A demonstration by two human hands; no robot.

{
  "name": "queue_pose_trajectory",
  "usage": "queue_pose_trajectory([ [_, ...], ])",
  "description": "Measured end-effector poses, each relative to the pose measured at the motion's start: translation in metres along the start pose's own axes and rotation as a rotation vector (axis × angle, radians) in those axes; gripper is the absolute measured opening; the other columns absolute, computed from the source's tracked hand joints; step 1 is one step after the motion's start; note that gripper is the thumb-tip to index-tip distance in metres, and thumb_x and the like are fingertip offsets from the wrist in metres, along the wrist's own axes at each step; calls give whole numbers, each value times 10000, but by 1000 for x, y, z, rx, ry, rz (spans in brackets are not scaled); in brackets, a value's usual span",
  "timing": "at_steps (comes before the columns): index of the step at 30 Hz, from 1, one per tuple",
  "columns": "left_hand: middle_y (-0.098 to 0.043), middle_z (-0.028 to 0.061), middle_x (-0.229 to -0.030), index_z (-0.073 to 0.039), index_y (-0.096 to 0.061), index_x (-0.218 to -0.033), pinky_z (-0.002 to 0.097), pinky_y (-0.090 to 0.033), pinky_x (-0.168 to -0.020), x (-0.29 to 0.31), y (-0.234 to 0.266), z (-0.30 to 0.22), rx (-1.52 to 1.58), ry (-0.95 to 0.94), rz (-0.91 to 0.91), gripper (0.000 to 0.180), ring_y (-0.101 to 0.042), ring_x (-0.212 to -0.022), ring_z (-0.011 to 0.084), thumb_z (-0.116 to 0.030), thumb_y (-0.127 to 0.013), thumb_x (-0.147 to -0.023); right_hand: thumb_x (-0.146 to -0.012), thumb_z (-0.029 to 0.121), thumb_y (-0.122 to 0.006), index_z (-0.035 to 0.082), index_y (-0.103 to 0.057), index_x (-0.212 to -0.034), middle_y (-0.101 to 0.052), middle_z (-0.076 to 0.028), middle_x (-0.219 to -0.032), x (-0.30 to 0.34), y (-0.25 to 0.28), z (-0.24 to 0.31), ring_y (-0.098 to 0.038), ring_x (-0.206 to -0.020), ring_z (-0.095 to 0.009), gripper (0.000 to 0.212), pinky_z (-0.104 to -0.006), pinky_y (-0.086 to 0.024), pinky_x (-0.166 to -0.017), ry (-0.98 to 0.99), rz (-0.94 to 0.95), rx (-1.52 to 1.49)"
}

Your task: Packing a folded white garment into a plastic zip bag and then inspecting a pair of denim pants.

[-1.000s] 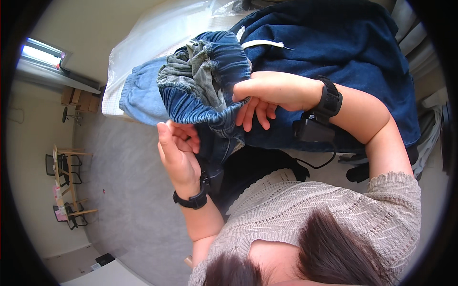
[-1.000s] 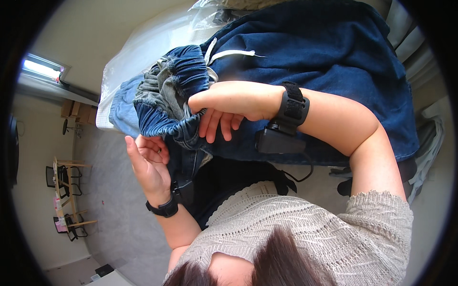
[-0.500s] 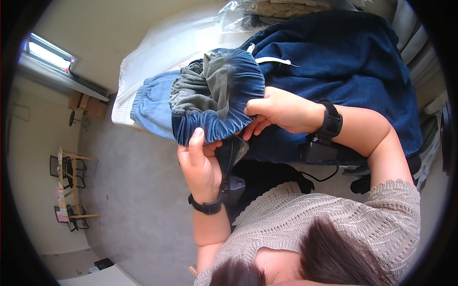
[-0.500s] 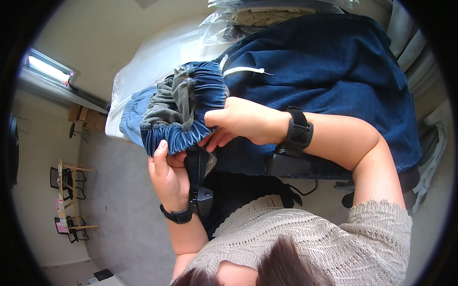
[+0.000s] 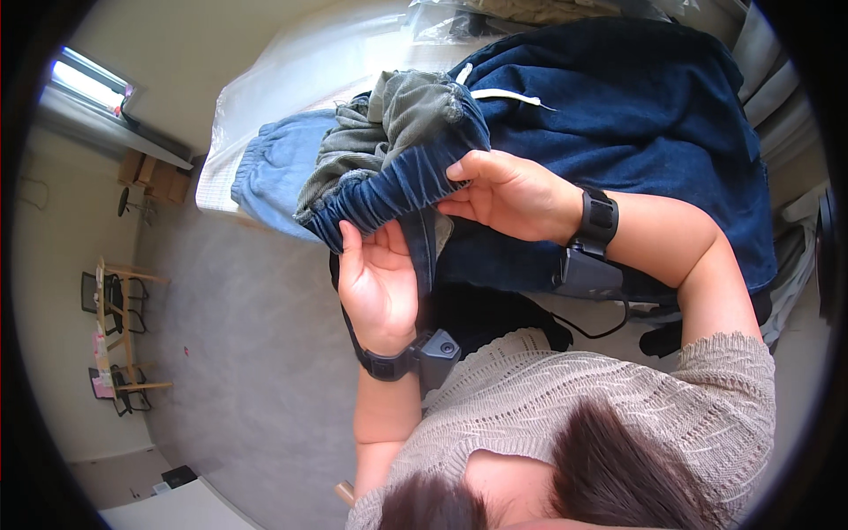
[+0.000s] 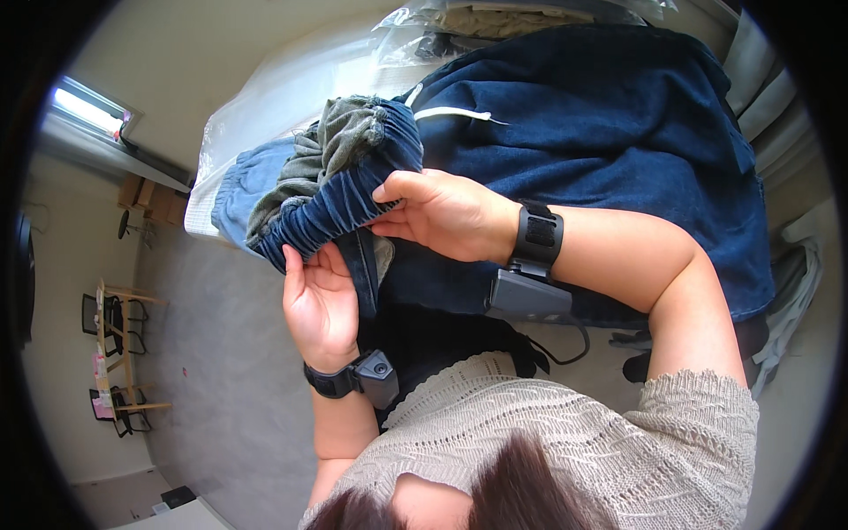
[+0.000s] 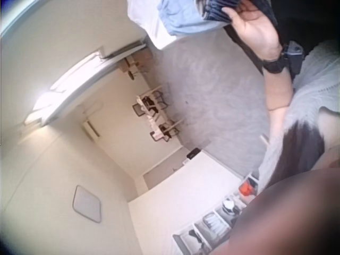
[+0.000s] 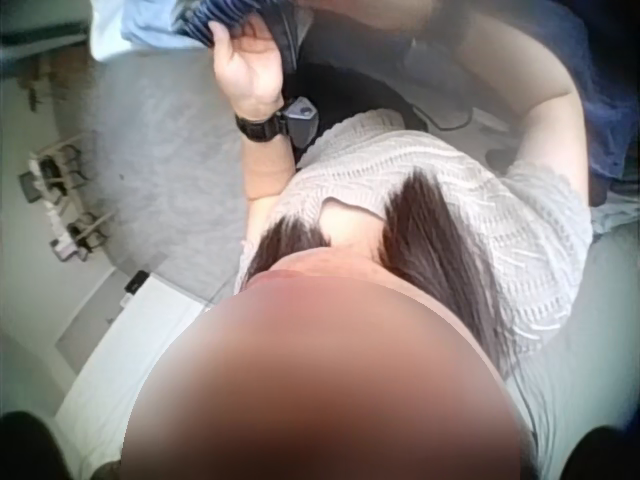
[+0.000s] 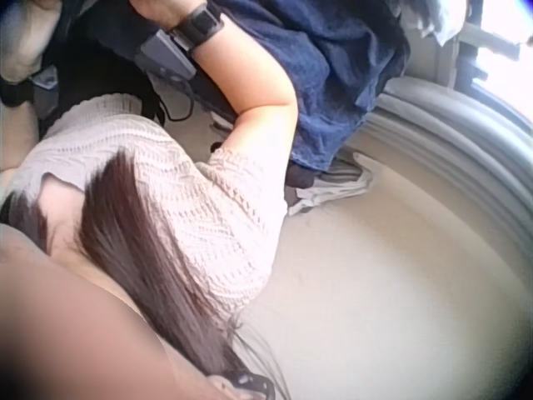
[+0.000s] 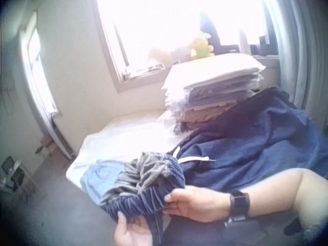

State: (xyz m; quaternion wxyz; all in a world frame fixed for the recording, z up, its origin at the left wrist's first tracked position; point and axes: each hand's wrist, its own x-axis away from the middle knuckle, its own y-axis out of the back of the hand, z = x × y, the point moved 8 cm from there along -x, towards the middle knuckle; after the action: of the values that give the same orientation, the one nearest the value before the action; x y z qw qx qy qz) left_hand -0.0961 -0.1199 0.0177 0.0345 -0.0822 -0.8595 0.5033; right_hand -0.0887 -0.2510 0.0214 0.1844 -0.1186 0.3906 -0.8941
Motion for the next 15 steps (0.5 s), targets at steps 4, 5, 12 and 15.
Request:
queue_pose_trajectory([
  [4,-555,117,-1099,1,-487,-1111,338,-404,-913,-1,-1,10,214,90,70,301,-523,-1024,210,-208,-369,-929,-824,116,-497,37,-513,-1099,-586,-47,-1053,-2,3,-7,-528,-974,-138,287,-313,-356,-935,-64,91,-64],
  [5,-555,117,-1099,1,-487,-1111,338,-404,-913,-2,4,11,214,87,66,301,-523,-1024,210,-208,-369,-929,-817,114,-512,43,-512,-1106,-578,-44,-1067,-1,1,-7,-519,-988,-138,297,-312,-356,-933,-65,131,-61],
  [12,-497,135,-1191,4,-447,-1170,358,-364,-922,-4,3,20,259,137,43,377,-470,-1089,243,-249,-324,-919,-793,78,-530,70,-555,-1047,-583,-32,-1037,-2,-7,-16,-512,-972,-127,255,-298,-357,-901,-44,161,-52],
  [15,-492,125,-1195,-6,-441,-1177,364,-339,-946,-1,-10,17,207,66,76,393,-455,-1100,231,-291,-383,-912,-793,72,-522,69,-550,-1056,-580,-30,-1039,-1,-8,-13,-509,-977,-128,264,-298,-356,-904,-28,150,-63],
])
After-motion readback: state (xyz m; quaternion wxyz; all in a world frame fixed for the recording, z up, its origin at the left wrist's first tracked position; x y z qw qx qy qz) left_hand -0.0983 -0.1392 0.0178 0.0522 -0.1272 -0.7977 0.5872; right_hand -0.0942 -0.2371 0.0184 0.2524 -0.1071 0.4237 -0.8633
